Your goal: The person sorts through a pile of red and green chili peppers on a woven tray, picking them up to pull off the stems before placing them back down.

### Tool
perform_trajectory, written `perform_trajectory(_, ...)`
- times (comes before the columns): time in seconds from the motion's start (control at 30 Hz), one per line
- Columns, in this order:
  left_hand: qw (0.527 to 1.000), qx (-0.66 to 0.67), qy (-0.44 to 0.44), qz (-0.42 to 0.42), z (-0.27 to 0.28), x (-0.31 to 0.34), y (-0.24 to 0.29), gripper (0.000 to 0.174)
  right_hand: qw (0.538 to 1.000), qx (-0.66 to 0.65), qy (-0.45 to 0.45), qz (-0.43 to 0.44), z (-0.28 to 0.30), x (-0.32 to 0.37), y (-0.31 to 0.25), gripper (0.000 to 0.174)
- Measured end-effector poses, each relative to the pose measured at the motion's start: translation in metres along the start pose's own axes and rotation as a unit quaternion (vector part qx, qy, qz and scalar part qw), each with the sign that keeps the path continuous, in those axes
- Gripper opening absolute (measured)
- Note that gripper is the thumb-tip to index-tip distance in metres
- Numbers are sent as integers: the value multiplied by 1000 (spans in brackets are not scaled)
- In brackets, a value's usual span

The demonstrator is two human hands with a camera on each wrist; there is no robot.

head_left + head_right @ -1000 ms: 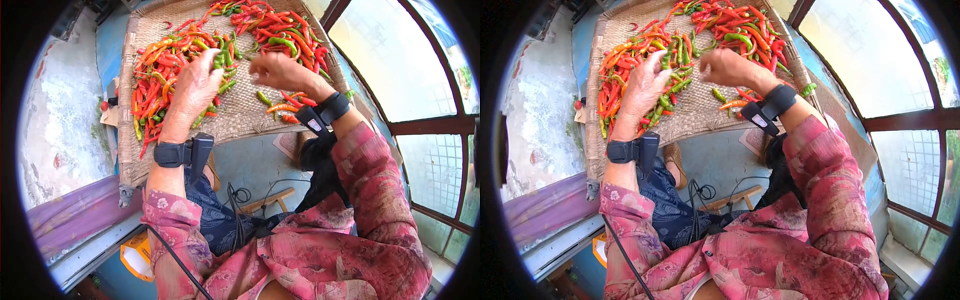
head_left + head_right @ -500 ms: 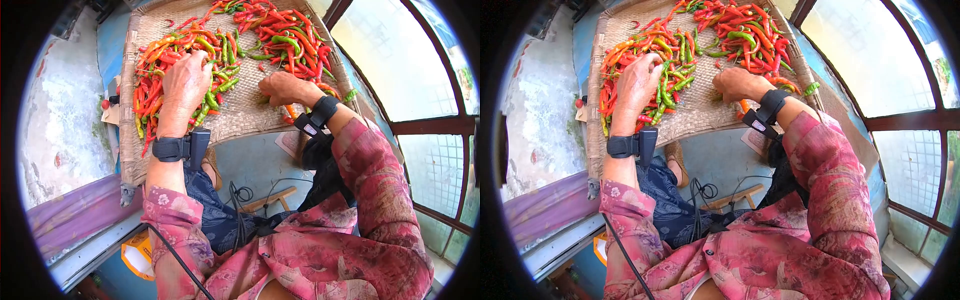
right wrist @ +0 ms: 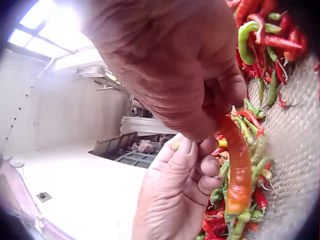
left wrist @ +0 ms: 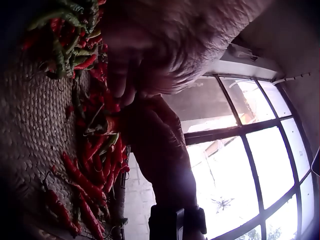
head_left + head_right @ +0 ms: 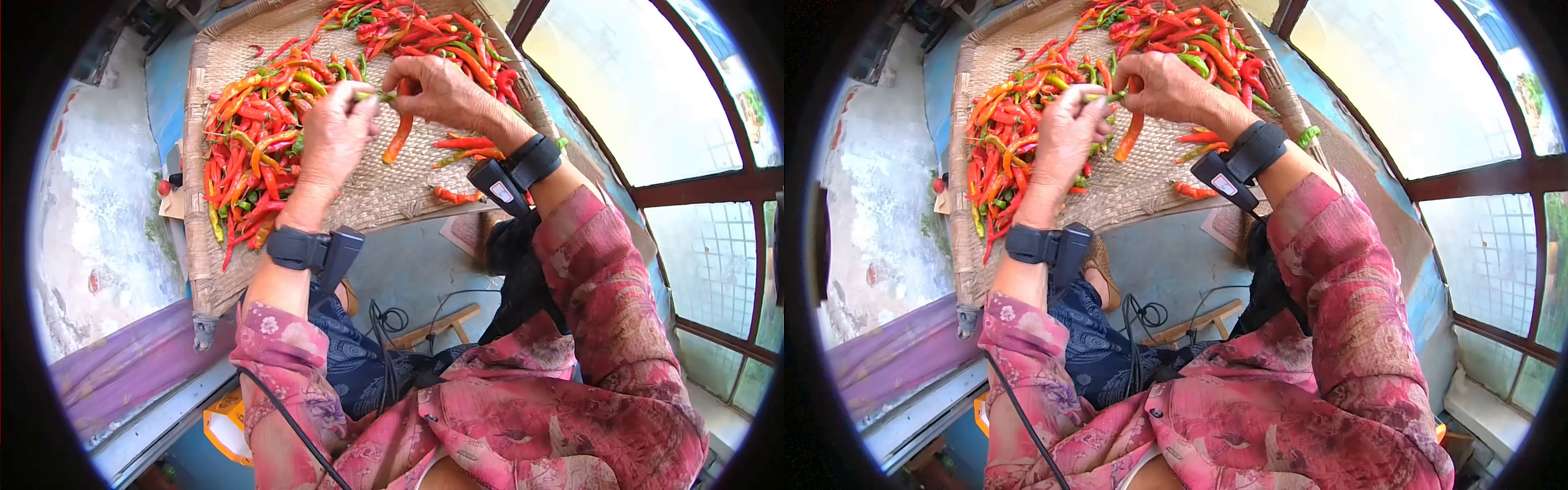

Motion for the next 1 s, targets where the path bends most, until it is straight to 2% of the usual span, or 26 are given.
perform_trajectory(0.07, 999, -39, 38, -4, 22, -1, 9, 13, 999, 23, 23, -3, 12, 2, 8, 14)
perform_trajectory(0.1, 980, -188, 60, -39, 36, 0, 19, 15, 999, 17, 26, -7, 16, 3, 13, 12)
perform_trajectory(0.13, 937, -332, 81, -74, 46, 3, 26, 16, 999, 11, 29, -11, 21, 4, 15, 11)
perform_trajectory(0.17, 879, -439, 146, -112, 57, 10, 32, 23, 1000, 11, 22, -15, 24, 6, 16, 11)
perform_trajectory(0.2, 804, -538, 209, -146, 61, 19, 43, 30, 1000, 10, 23, -17, 25, 6, 15, 11)
perform_trajectory(0.23, 789, -537, 246, -171, 65, 27, 52, 32, 999, 3, 26, -26, 25, 6, 16, 13)
perform_trajectory(0.27, 788, -538, 245, -172, 63, 28, 54, 32, 999, -5, 30, -35, 24, 5, 16, 16)
perform_trajectory(0.3, 871, -432, 179, -148, 56, 24, 51, 32, 998, -29, 12, -49, 18, 3, 13, 13)
perform_trajectory(0.33, 935, -316, 107, -119, 45, 22, 46, 33, 998, -29, 12, -51, 15, 2, 8, 13)
perform_trajectory(0.37, 968, -235, 26, -88, 24, 21, 35, 35, 992, -103, 21, -68, 9, 1, 5, 12)
perform_trajectory(0.4, 967, -218, -1, -131, 5, 26, 33, 30, 981, -176, 28, -82, 3, 0, 5, 11)
perform_trajectory(0.43, 953, -266, -6, -145, -5, 32, 38, 27, 979, -191, 2, -65, -2, -2, 4, 20)
perform_trajectory(0.47, 936, -314, -12, -158, -12, 37, 41, 24, 979, -193, -3, -64, -5, -1, 6, 20)
perform_trajectory(0.53, 936, -323, -2, -138, -5, 33, 36, 20, 973, -224, 14, -45, -1, 2, 0, 38)
perform_trajectory(0.57, 929, -356, 14, -102, 8, 29, 33, 21, 985, -133, -61, -97, -4, 14, 8, 60)
perform_trajectory(0.6, 919, -388, 30, -68, 23, 25, 29, 23, 985, -131, -61, -97, 0, 26, 8, 60)
perform_trajectory(0.63, 908, -412, 40, -61, 35, 25, 28, 23, 985, -1, -171, -34, -14, 40, 0, 65)
perform_trajectory(0.67, 882, -465, 61, -55, 47, 26, 25, 22, 952, 130, -276, 30, -30, 57, -4, 71)
perform_trajectory(0.73, 842, -529, 92, -59, 66, 25, 21, 20, 915, 209, -341, -47, -36, 83, -2, 83)
perform_trajectory(0.8, 803, -577, 99, -112, 71, 30, 14, 17, 912, 229, -338, -36, -47, 95, -2, 83)
perform_trajectory(0.87, 816, -562, 86, -104, 78, 29, 6, 16, 892, 294, -342, -25, -53, 100, -2, 84)
perform_trajectory(0.9, 800, -585, 94, -94, 82, 28, 2, 15, 906, 295, -304, -24, -52, 101, 4, 72)
perform_trajectory(0.93, 783, -608, 103, -82, 86, 27, -1, 15, 905, 296, -304, -24, -52, 101, 12, 72)
perform_trajectory(1.0, 782, -607, 113, -82, 88, 28, -1, 14, 908, 266, -319, -54, -50, 99, 29, 54)
Point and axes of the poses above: each hand's wrist, its own x-axis away from the middle knuckle, its own z-axis out of the back of the hand, y = z × x, the point moved 10 cm from there along -x, towards the middle knuckle, and after that the axes turned 9 degrees about z, right-handed, at the moved point
